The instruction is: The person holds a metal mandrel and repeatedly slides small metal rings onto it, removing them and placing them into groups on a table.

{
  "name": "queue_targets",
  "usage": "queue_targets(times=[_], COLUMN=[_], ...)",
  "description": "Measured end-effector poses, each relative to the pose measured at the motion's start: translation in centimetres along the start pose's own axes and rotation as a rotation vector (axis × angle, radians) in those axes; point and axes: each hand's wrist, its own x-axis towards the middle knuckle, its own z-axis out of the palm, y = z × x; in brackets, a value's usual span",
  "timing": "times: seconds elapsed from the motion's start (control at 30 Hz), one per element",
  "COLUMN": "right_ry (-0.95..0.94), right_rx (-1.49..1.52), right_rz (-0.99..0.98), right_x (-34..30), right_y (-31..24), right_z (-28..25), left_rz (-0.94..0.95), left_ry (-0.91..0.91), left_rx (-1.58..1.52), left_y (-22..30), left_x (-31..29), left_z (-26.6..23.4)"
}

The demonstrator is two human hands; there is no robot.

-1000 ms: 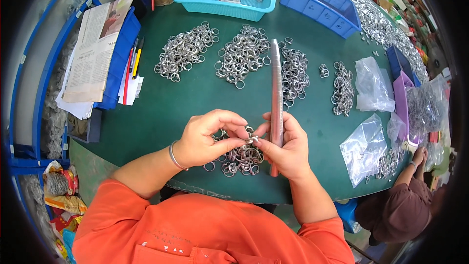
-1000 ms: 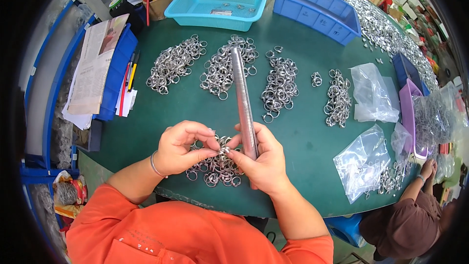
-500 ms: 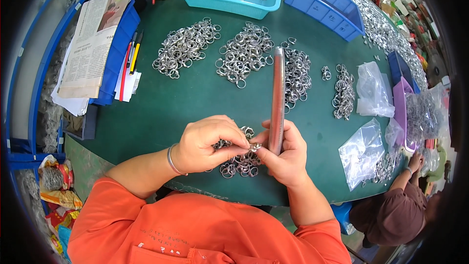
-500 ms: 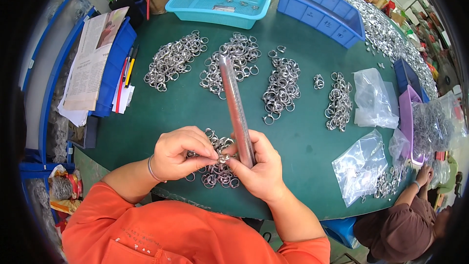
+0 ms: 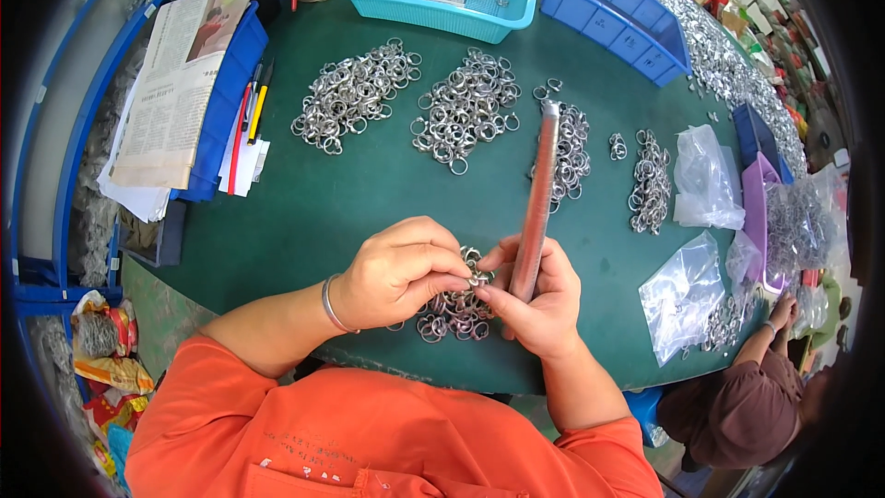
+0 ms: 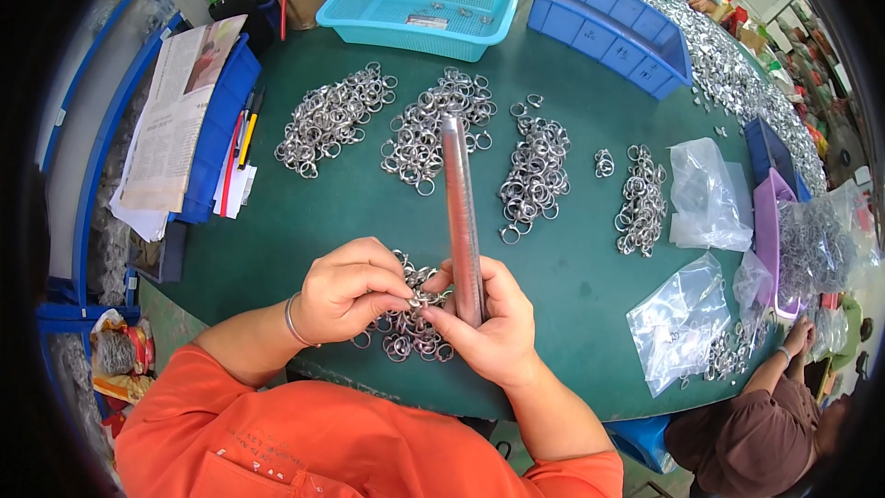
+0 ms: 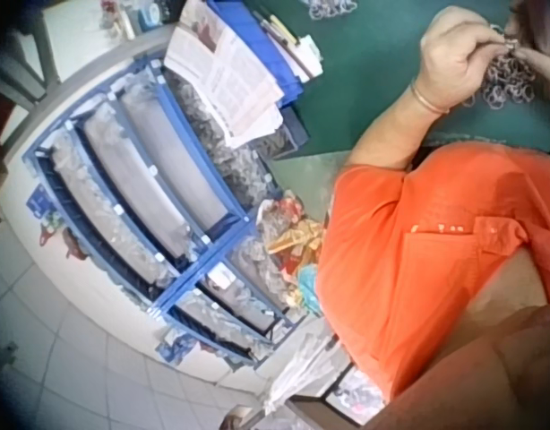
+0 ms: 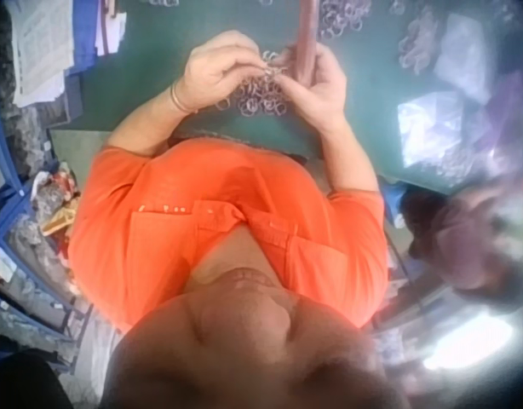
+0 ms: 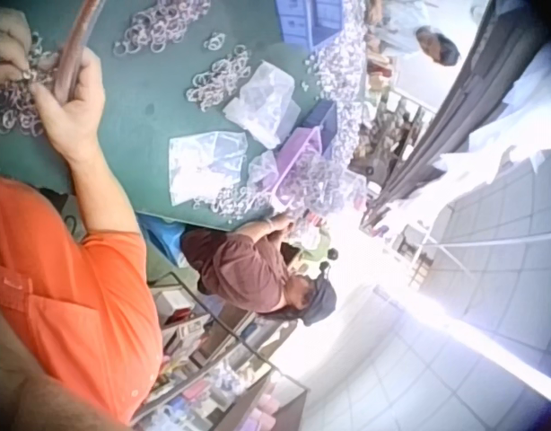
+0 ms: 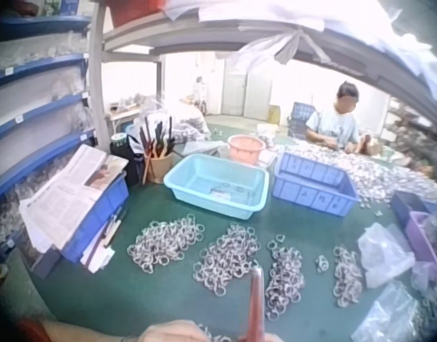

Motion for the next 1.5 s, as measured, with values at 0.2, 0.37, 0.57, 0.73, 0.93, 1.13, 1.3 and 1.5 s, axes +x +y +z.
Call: queue_targets(times=[0.2,0.37,0.57,0.73,0.93,1.13,1.3,1.5], right_ry=[0.017,0.035,0.023,0.037,0.032,0.027,0.050,0.087], right_rx=[0.059,0.018,0.025,-0.049,-0.089,-0.061,-0.082,0.095], right_rz=[-0.018,0.000,0.002,-0.064,-0.063,-0.070,-0.057,0.007], right_x=[0.01,0.04,-0.03,-0.19,-0.25,-0.32,-0.23,0.15], right_y=[0.01,-0.01,0.14,0.38,0.47,0.58,0.17,-0.28], right_z=[0.05,0.09,0.07,0.12,0.00,0.06,0.06,-0.02], left_rz=[0.122,0.160,0.161,0.144,-0.037,-0.052,-0.009,-0.174], left_ry=[-0.008,-0.006,-0.019,-0.023,-0.049,-0.043,-0.063,-0.022], left_rx=[0.112,0.113,0.107,0.092,0.043,0.036,0.045,0.003], left_y=[-0.33,-0.53,-0.56,-0.44,-0.35,-0.42,-0.74,-0.40], left_x=[0.13,0.21,0.30,0.15,-0.16,-0.25,0.16,0.40], left_z=[0.00,0.02,-0.05,-0.07,-0.01,0.22,-0.20,-0.61])
